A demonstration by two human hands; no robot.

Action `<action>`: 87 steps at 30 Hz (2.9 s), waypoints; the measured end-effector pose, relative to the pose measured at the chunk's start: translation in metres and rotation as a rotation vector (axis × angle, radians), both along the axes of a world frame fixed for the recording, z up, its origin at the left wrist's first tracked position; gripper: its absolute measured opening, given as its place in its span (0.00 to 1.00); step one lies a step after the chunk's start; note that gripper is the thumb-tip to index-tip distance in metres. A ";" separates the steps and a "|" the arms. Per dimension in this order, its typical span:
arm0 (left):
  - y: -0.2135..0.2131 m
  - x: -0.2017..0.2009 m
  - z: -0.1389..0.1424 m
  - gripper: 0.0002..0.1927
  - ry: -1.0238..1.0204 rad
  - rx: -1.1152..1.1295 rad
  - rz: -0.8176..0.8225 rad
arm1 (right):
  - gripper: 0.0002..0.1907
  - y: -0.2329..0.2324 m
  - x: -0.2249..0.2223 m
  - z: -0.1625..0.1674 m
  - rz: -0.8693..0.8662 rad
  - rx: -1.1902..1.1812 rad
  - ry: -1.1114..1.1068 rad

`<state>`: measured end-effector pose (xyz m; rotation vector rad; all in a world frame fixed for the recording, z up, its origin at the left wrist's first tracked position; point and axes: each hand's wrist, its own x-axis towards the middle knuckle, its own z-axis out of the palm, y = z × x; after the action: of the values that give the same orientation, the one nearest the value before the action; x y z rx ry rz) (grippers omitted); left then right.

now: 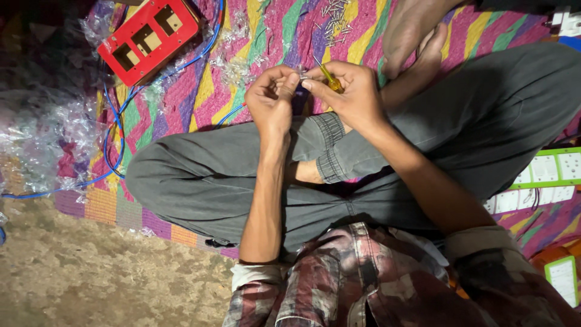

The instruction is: The person sits cross-legged on a floor mat and assembles white electrical switch plates, picking up small screws and driving them into the plate holes using a small screwdriver. They repeatedly take screws from a pile on the mat, position a plate, and tighten screws one at a time.

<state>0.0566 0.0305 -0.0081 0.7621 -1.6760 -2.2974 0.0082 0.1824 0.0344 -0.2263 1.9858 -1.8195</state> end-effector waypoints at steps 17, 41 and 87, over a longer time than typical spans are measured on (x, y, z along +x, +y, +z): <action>0.006 0.000 -0.004 0.05 0.028 0.119 0.040 | 0.07 -0.003 -0.001 0.016 0.005 -0.036 0.153; -0.126 0.041 0.092 0.04 -0.016 -1.068 0.253 | 0.07 -0.037 -0.012 0.019 0.264 0.466 0.592; -0.155 0.171 0.106 0.26 -0.259 -1.273 0.071 | 0.08 -0.149 0.042 -0.042 -0.014 0.137 -0.011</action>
<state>0.2280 -0.1242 0.0977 0.7274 -2.5721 -0.6974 0.0503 0.0333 -0.0080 -0.1607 2.0994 -1.6807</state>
